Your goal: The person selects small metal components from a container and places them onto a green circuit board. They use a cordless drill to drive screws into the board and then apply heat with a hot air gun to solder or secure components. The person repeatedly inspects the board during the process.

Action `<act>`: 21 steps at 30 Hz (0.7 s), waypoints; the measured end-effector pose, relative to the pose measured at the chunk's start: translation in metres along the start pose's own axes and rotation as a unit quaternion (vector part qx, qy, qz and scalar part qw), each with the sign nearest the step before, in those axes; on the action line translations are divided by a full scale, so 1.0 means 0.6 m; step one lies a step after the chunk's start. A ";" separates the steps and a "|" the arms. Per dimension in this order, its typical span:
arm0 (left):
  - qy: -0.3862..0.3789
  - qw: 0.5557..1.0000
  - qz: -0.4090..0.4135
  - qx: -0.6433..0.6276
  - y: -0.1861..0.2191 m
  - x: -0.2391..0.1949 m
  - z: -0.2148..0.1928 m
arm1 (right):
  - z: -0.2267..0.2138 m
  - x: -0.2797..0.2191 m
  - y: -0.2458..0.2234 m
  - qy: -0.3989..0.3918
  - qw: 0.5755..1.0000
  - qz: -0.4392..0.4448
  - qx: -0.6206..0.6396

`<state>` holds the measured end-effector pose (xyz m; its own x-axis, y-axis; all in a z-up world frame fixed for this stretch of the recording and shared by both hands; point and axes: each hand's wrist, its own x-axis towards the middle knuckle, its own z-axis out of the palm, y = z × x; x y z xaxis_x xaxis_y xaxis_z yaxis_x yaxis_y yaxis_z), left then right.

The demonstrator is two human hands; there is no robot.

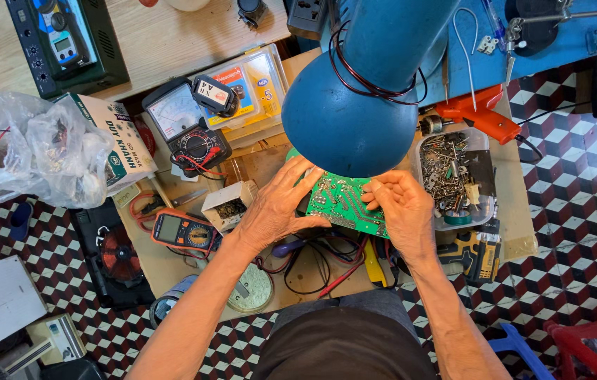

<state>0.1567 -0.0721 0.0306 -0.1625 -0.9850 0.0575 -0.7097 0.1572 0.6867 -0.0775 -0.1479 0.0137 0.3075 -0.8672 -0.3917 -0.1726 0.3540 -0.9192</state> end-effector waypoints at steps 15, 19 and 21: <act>0.011 1.000 -0.009 -0.009 -0.002 -0.006 0.005 | 0.008 0.001 -0.019 -0.017 0.999 0.016 -0.025; 0.014 1.000 -0.011 -0.018 -0.003 -0.007 0.000 | 0.014 0.004 -0.038 -0.015 0.992 -0.080 -0.095; 0.016 1.000 -0.014 -0.021 -0.004 -0.007 -0.003 | 0.017 0.010 -0.045 -0.010 0.985 -0.093 -0.144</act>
<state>0.1601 -0.0686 0.0298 -0.1206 -0.9908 0.0618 -0.6838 0.1280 0.7183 -0.0612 -0.1592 0.0358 0.3760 -0.9000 -0.2206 -0.3690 0.0730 -0.9266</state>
